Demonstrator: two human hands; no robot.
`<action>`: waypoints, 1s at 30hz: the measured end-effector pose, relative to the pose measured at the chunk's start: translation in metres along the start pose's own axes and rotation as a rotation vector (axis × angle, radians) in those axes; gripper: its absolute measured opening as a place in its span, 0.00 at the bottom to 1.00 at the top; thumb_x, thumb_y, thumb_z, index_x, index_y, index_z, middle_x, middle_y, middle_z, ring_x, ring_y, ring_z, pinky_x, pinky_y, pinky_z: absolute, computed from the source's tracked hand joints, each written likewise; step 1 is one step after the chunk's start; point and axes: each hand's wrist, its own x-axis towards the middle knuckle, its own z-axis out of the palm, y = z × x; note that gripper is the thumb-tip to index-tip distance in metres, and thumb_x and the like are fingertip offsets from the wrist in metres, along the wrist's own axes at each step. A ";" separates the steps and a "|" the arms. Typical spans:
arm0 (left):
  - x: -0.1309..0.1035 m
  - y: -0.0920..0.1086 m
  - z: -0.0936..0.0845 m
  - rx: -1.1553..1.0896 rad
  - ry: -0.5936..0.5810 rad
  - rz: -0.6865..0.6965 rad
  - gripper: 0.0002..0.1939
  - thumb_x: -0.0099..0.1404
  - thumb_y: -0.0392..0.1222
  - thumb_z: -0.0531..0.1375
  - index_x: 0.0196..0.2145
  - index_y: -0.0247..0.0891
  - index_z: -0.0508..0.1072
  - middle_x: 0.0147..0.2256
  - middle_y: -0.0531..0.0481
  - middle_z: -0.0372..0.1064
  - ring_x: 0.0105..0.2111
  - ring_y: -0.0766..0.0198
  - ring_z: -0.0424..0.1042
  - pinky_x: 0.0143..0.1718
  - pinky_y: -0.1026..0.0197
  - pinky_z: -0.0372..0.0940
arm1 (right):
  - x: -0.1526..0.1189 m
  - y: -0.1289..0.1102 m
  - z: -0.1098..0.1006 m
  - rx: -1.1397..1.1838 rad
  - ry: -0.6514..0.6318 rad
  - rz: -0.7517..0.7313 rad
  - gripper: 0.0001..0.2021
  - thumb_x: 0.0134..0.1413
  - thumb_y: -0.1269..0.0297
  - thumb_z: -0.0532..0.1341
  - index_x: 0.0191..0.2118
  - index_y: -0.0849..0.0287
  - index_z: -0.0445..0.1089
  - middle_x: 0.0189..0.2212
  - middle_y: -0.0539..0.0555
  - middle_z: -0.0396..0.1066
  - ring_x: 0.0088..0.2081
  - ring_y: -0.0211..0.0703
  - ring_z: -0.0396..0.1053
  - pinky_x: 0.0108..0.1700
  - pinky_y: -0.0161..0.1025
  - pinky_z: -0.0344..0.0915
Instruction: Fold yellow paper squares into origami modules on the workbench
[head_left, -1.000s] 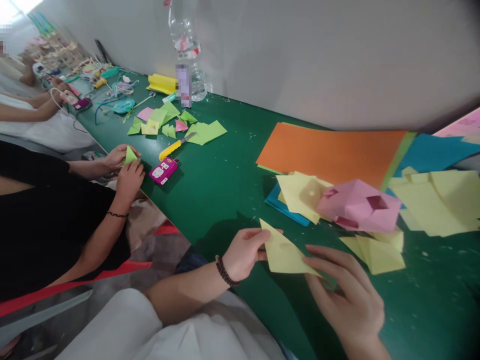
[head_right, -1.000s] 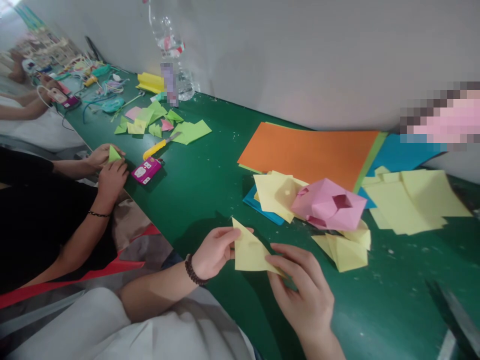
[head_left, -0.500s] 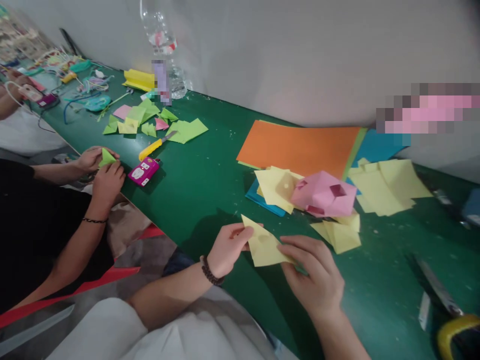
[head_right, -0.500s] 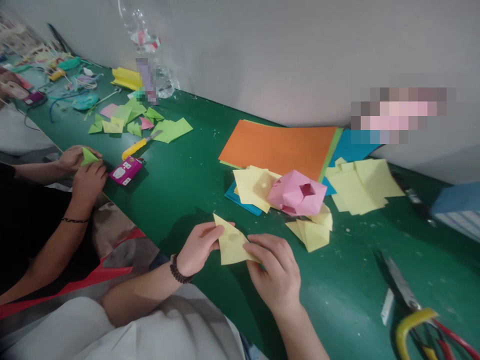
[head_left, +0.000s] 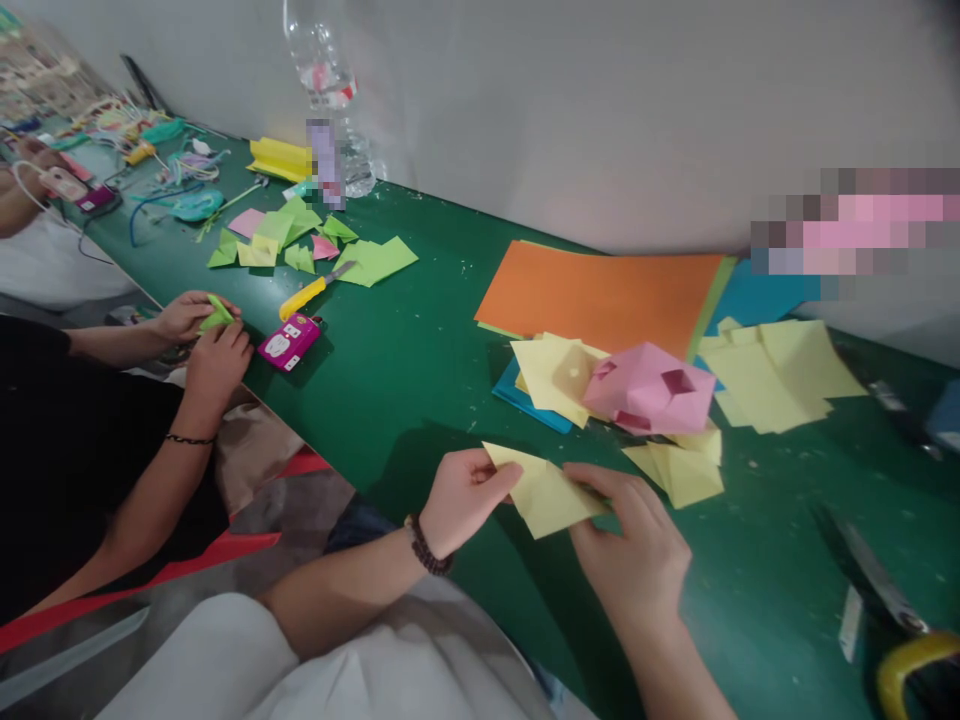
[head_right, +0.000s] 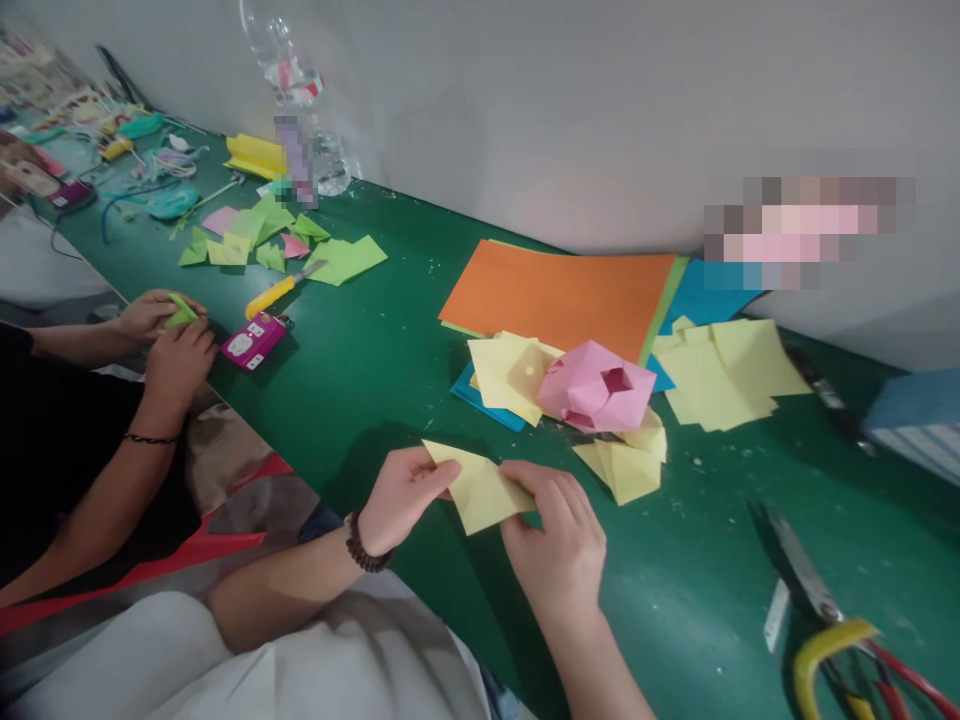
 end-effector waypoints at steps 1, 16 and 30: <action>0.001 0.000 0.001 -0.014 0.001 -0.015 0.24 0.53 0.55 0.66 0.35 0.28 0.79 0.32 0.41 0.77 0.34 0.56 0.76 0.36 0.59 0.72 | 0.000 0.000 0.000 -0.020 -0.014 0.013 0.15 0.45 0.80 0.58 0.38 0.55 0.70 0.31 0.50 0.74 0.33 0.41 0.72 0.36 0.37 0.69; 0.002 -0.008 0.002 0.118 0.043 0.078 0.13 0.56 0.38 0.62 0.38 0.31 0.80 0.33 0.43 0.78 0.29 0.62 0.75 0.29 0.64 0.70 | 0.008 -0.010 -0.003 -0.149 -0.001 -0.111 0.13 0.47 0.79 0.59 0.37 0.58 0.72 0.30 0.48 0.76 0.32 0.39 0.72 0.38 0.35 0.67; -0.004 -0.001 0.001 0.419 -0.063 0.364 0.13 0.64 0.40 0.58 0.43 0.38 0.80 0.39 0.44 0.77 0.38 0.59 0.76 0.38 0.63 0.69 | 0.011 -0.017 -0.006 -0.198 0.027 -0.187 0.10 0.48 0.74 0.65 0.38 0.56 0.69 0.35 0.54 0.76 0.35 0.44 0.72 0.41 0.40 0.68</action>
